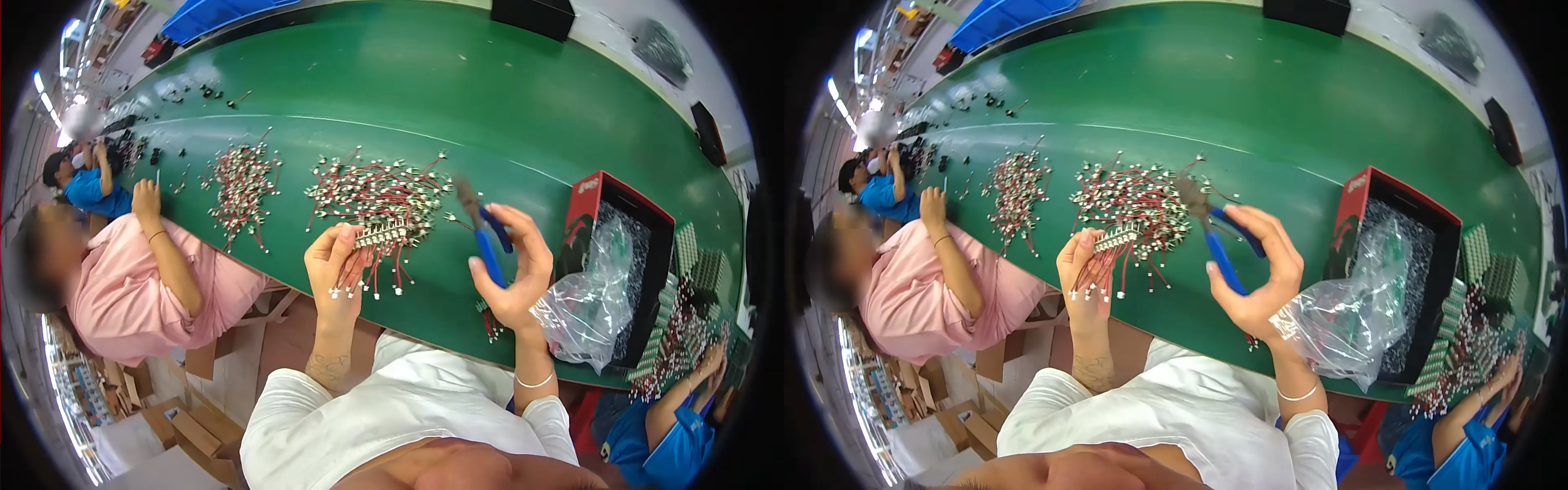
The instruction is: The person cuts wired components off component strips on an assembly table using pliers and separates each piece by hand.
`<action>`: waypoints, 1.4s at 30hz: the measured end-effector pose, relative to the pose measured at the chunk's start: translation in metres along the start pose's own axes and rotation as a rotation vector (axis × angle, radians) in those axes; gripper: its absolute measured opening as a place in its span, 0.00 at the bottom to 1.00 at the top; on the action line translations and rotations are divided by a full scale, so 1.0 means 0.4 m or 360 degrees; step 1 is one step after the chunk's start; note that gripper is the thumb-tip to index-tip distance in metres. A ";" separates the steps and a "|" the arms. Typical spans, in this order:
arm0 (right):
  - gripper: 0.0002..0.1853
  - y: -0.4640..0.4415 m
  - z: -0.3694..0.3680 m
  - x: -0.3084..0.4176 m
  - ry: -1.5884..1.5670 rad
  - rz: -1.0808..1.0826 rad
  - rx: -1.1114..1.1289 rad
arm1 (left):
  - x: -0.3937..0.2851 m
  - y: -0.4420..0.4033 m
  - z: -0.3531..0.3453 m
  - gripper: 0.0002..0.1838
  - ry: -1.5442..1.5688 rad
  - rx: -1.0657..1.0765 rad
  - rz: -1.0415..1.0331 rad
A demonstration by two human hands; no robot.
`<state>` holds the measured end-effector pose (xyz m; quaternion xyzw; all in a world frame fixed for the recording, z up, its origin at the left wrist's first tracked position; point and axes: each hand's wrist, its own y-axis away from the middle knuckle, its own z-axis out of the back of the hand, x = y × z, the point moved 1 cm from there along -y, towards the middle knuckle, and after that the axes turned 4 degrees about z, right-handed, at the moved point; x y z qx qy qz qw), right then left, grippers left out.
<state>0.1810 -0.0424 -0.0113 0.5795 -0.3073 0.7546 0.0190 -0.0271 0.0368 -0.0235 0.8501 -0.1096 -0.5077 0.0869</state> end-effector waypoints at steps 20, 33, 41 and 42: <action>0.29 0.017 -0.028 0.004 -0.0146 -0.0043 0.0671 | -0.054 -0.002 0.065 0.17 -0.0351 0.0174 -0.0363; 0.27 0.027 -0.040 0.006 -0.0159 -0.0447 0.0643 | -0.034 -0.052 0.050 0.19 -0.1178 0.0645 -0.1198; 0.26 0.028 -0.038 0.010 -0.0238 -0.0555 0.0724 | -0.007 -0.051 0.040 0.15 -0.0985 0.0474 -0.1104; 0.26 0.029 -0.038 0.011 -0.0296 -0.0584 0.0755 | -0.001 -0.055 0.049 0.14 -0.0919 0.0516 -0.1137</action>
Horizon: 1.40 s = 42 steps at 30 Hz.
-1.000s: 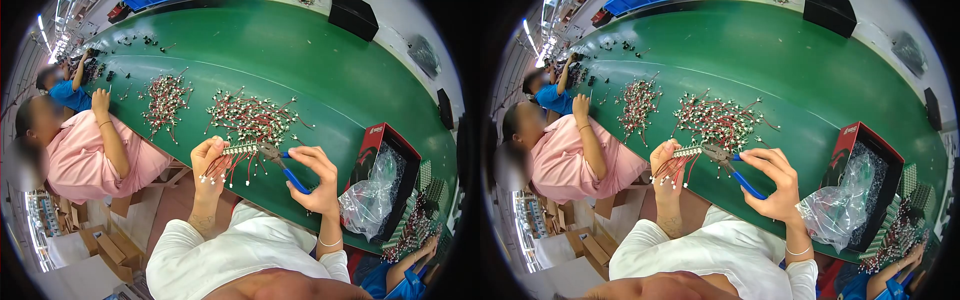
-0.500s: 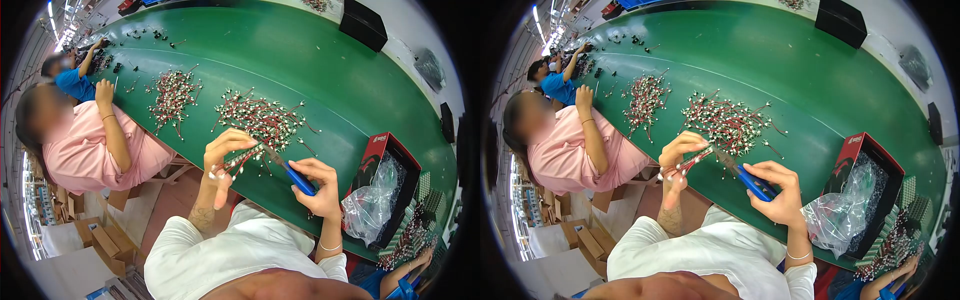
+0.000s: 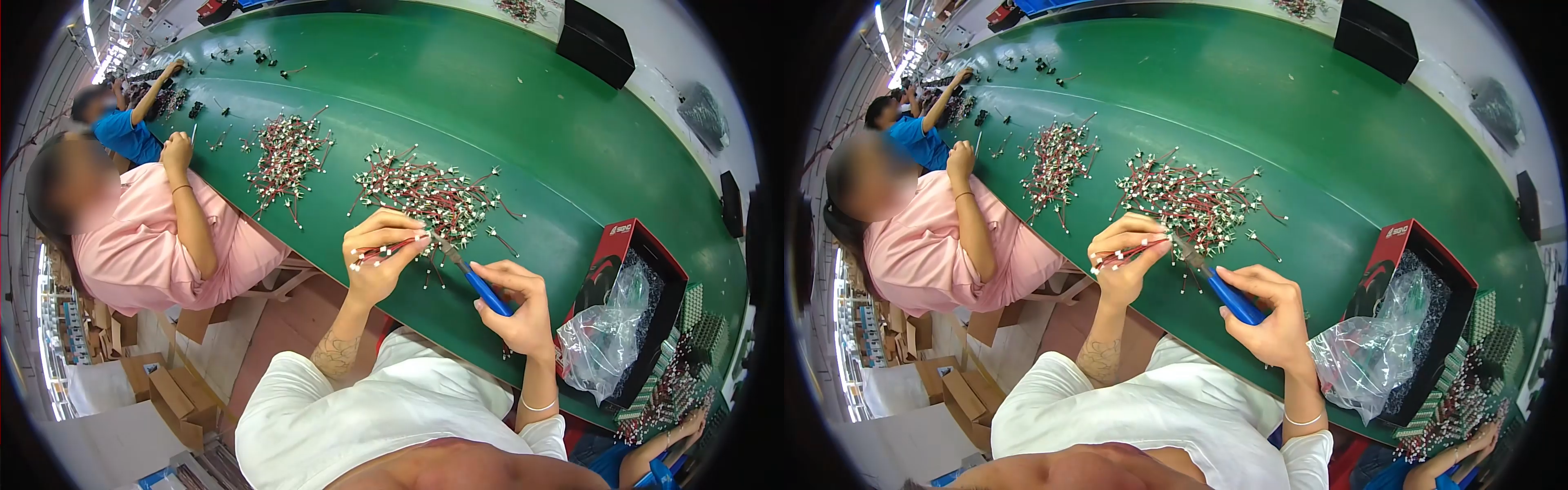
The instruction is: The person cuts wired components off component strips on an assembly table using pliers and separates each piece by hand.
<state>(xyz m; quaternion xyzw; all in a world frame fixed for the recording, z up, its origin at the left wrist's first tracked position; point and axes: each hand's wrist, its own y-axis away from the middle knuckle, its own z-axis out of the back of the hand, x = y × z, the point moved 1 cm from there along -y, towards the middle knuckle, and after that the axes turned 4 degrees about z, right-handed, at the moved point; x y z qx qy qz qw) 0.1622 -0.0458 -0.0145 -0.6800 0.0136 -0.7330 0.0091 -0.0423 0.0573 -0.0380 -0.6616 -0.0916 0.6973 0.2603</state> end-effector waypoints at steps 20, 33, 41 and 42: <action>0.27 -0.009 -0.010 -0.016 0.0468 0.0214 -0.0438 | 0.010 0.046 -0.072 0.11 0.0368 -0.0707 0.0381; 0.30 -0.003 -0.019 0.013 0.0361 0.0367 -0.0140 | 0.004 0.019 -0.020 0.10 0.0042 -0.0184 -0.0172; 0.27 0.012 -0.007 -0.002 -0.0291 -0.0099 0.0122 | 0.045 0.026 -0.001 0.08 0.0801 0.0066 0.0119; 0.27 0.011 -0.008 -0.001 -0.0294 -0.0095 0.0130 | 0.043 0.026 -0.008 0.08 0.0793 0.0061 0.0116</action>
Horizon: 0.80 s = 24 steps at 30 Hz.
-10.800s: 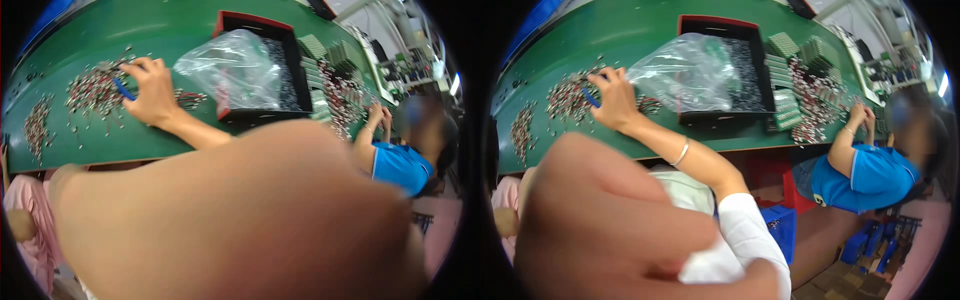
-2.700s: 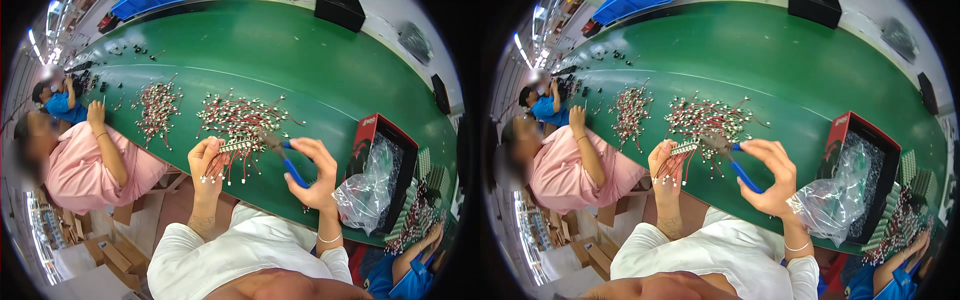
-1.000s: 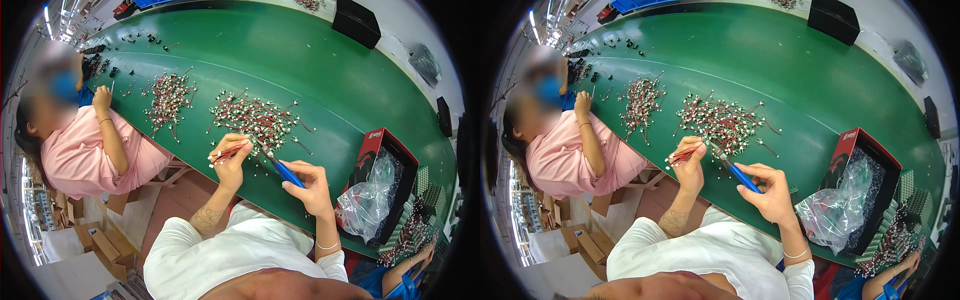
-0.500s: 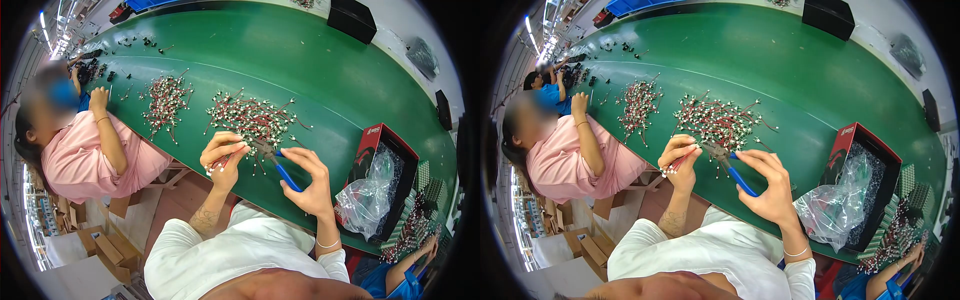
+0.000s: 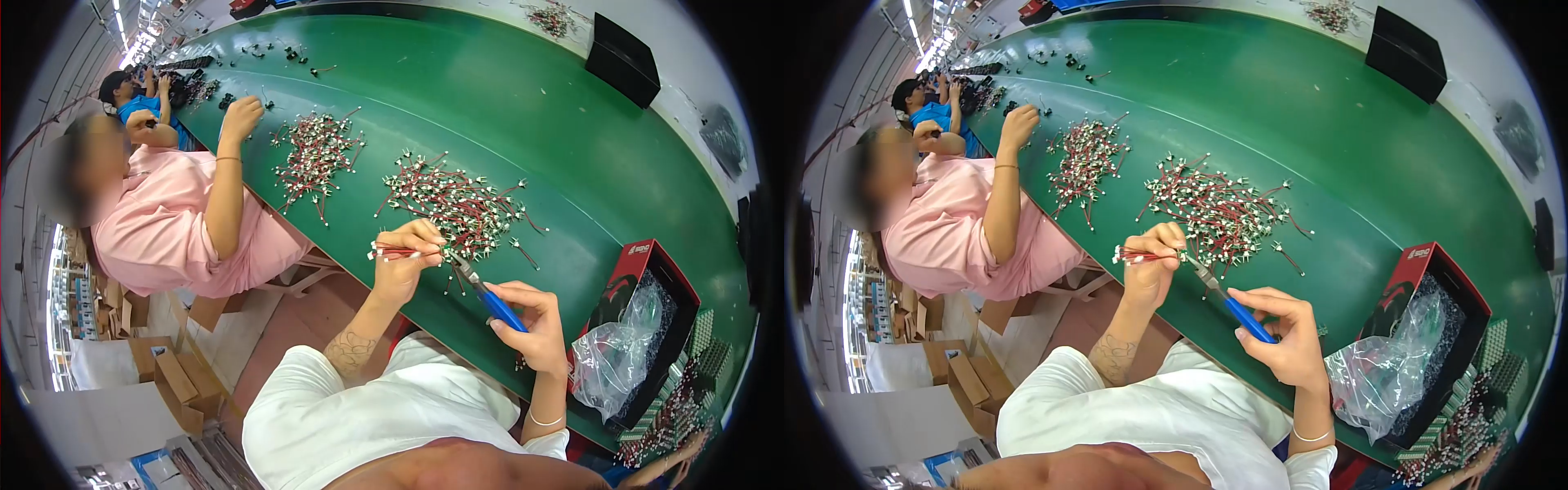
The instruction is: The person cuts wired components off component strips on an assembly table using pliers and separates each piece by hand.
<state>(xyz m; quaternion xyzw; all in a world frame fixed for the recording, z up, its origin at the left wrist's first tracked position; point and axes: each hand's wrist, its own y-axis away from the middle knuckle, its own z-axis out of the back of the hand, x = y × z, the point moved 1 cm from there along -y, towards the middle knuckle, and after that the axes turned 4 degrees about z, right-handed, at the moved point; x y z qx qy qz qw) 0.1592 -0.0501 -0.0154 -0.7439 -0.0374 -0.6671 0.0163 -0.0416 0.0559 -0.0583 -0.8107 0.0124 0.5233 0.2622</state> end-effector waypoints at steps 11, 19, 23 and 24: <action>0.32 -0.016 0.005 -0.005 0.1102 0.0399 -0.0599 | -0.019 0.001 -0.047 0.11 -0.0179 -0.0832 0.0393; 0.32 -0.017 -0.016 -0.002 0.0691 0.0501 -0.0253 | -0.041 0.000 -0.039 0.13 -0.0664 -0.0329 -0.0186; 0.32 -0.012 -0.013 -0.001 0.0671 0.0444 -0.0225 | -0.045 -0.002 -0.043 0.13 -0.0678 -0.0273 -0.0254; 0.31 -0.013 -0.013 -0.001 0.0661 0.0429 -0.0208 | -0.047 -0.003 -0.043 0.13 -0.0689 -0.0259 -0.0280</action>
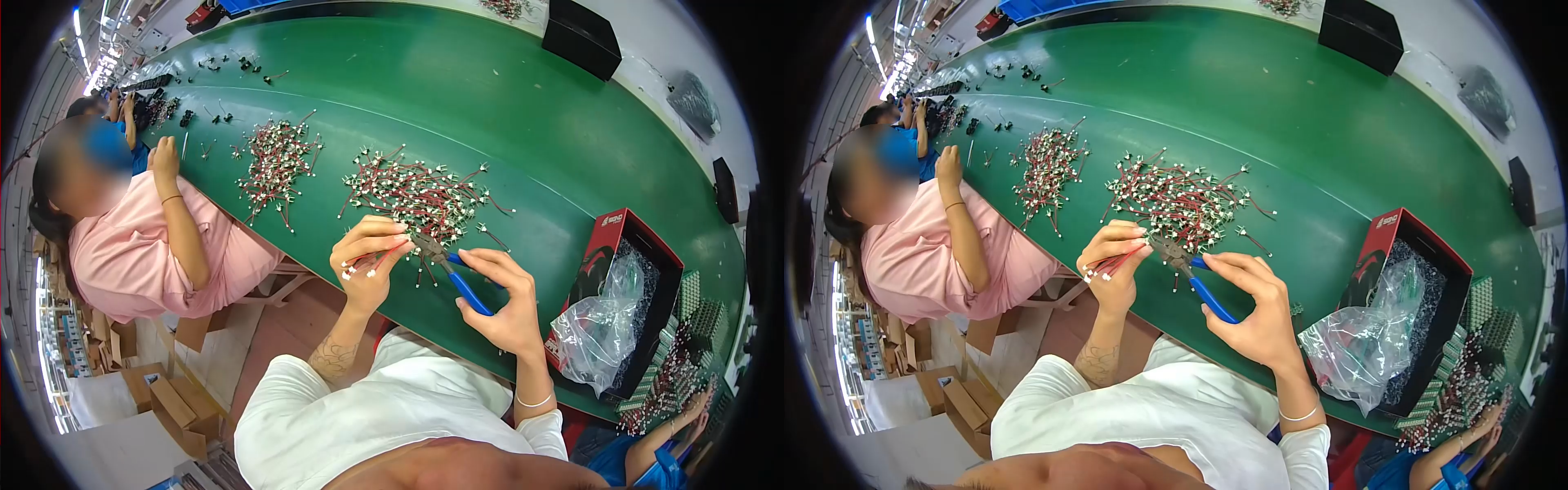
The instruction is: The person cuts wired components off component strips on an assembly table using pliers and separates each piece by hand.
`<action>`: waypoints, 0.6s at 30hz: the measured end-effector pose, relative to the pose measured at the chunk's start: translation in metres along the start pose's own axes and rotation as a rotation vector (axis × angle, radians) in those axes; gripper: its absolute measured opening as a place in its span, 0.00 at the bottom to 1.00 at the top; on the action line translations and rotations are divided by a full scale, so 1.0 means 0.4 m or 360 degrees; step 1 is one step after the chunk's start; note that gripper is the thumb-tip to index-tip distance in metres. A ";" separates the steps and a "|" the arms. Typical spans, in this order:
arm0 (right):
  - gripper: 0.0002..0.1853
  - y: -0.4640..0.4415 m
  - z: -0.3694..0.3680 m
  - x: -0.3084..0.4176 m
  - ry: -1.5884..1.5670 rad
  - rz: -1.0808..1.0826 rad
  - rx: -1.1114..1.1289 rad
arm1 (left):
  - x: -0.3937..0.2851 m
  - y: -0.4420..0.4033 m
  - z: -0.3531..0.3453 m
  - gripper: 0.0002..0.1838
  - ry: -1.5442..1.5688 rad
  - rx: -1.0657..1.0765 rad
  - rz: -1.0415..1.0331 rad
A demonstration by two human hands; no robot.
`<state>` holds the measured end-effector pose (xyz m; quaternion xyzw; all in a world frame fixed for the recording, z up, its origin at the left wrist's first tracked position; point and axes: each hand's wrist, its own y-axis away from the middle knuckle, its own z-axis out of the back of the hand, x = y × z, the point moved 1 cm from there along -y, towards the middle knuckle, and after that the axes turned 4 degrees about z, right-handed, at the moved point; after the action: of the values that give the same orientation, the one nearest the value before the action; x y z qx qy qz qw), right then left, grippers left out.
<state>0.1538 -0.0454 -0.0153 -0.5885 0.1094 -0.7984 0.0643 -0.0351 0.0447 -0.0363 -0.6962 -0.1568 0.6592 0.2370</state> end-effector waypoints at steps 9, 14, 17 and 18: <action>0.30 0.025 0.032 -0.003 -0.0718 -0.0577 0.0183 | 0.046 0.028 -0.012 0.10 0.0998 -0.0089 0.0520; 0.31 0.001 0.005 -0.002 0.0151 -0.0295 -0.0250 | 0.024 0.016 -0.026 0.09 0.0703 -0.0387 0.0798; 0.31 -0.001 0.005 0.005 0.0450 -0.0134 -0.0372 | 0.017 0.012 -0.025 0.09 0.0445 -0.0380 0.0812; 0.31 -0.002 0.007 0.006 0.0409 -0.0096 -0.0328 | 0.015 0.012 -0.025 0.10 0.0385 -0.0337 0.0791</action>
<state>0.1558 -0.0454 -0.0121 -0.4880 0.1804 -0.8533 -0.0350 -0.0251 0.0424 -0.0437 -0.8076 -0.0199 0.5893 0.0113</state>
